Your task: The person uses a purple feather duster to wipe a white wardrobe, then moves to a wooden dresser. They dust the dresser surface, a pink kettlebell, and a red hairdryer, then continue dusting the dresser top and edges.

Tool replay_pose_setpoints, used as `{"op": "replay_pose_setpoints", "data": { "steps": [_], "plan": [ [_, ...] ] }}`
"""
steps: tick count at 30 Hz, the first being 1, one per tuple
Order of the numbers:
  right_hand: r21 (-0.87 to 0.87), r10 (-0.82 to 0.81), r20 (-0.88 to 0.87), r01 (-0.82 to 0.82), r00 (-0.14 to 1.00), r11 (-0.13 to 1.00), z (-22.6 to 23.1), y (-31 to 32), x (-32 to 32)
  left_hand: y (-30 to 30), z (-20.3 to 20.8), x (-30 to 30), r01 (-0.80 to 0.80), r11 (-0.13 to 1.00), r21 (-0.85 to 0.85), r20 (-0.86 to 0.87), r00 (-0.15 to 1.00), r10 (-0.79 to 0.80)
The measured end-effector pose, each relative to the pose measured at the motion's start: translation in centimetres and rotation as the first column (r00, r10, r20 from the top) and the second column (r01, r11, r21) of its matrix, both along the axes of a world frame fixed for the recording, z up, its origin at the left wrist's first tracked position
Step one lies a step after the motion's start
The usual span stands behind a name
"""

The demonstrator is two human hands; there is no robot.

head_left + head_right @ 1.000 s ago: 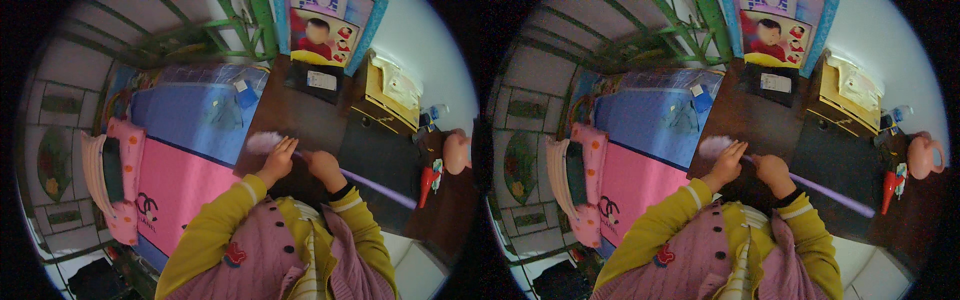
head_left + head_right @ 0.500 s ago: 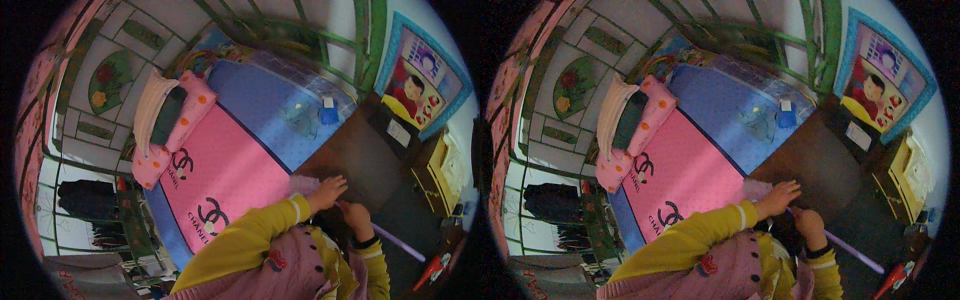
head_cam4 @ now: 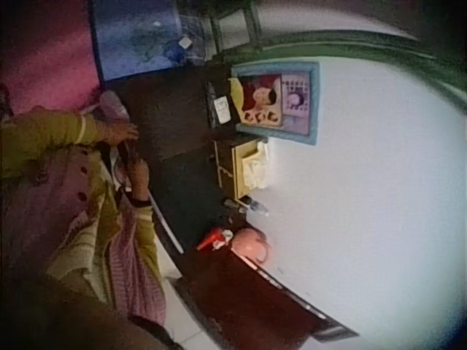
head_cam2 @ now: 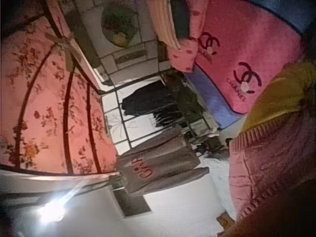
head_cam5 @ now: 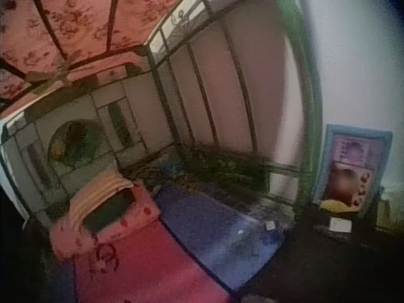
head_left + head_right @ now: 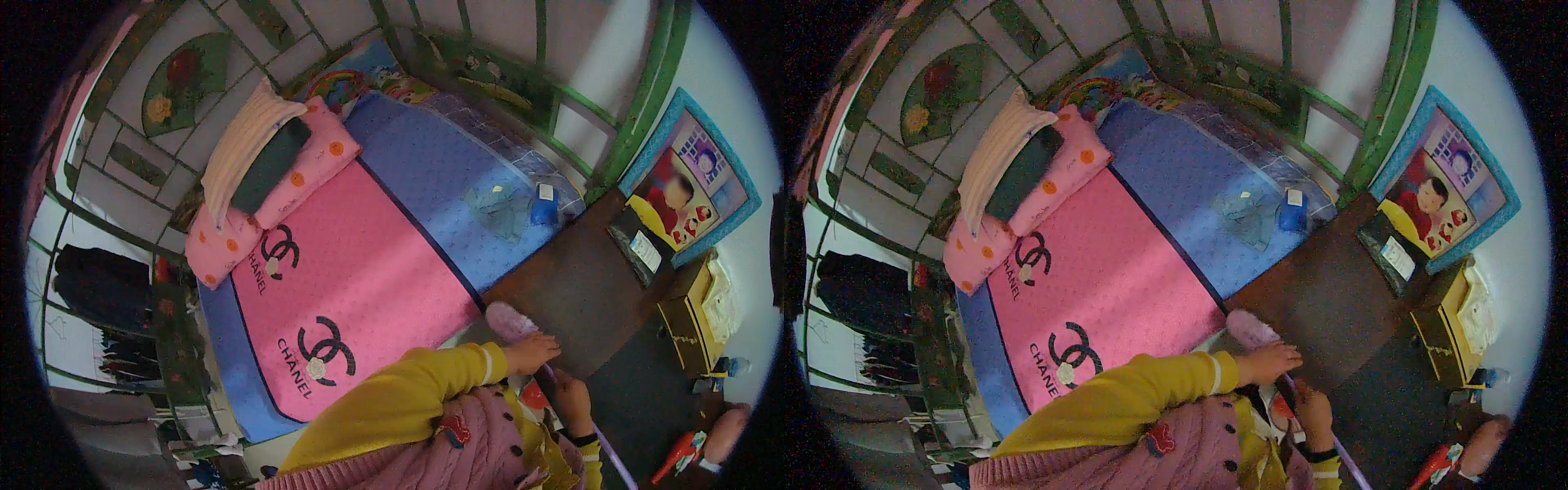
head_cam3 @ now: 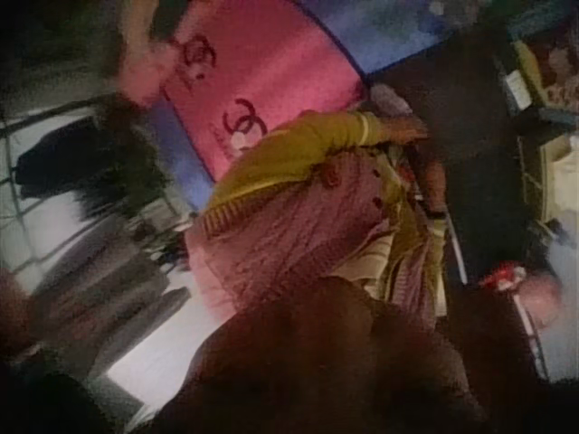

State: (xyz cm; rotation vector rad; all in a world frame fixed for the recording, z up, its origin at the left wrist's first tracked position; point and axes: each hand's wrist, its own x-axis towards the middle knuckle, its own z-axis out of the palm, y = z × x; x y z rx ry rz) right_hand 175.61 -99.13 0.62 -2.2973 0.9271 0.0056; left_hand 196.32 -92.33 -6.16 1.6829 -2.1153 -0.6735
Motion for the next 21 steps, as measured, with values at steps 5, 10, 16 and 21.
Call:
{"op": "replay_pose_setpoints", "data": {
  "steps": [5, 10, 16, 21],
  "plan": [
    [0.093, -0.144, 0.119, 0.134, 0.982, 0.987, 0.0, 3.1, -1.8, 2.6, 0.7, -1.0, 0.037, 0.999, -0.019, -0.051, 0.998, -0.038],
    [0.029, -0.334, -0.064, 0.336, 0.94, 0.941, 0.0, 6.0, -5.2, 4.5, 1.7, -1.8, 0.098, 0.995, -0.012, -0.082, 0.992, -0.099],
    [-0.015, -0.461, -0.069, 0.461, 0.885, 0.887, -1.1, 9.4, -8.5, 6.0, 2.7, -3.1, 0.156, 0.987, -0.04, -0.056, 0.986, -0.158],
    [0.019, -0.5, 0.007, 0.5, 0.866, 0.866, -0.5, 11.5, -9.8, 6.2, 3.4, -4.6, 0.209, 0.977, -0.036, -0.06, 0.976, -0.211]
  ]
}}
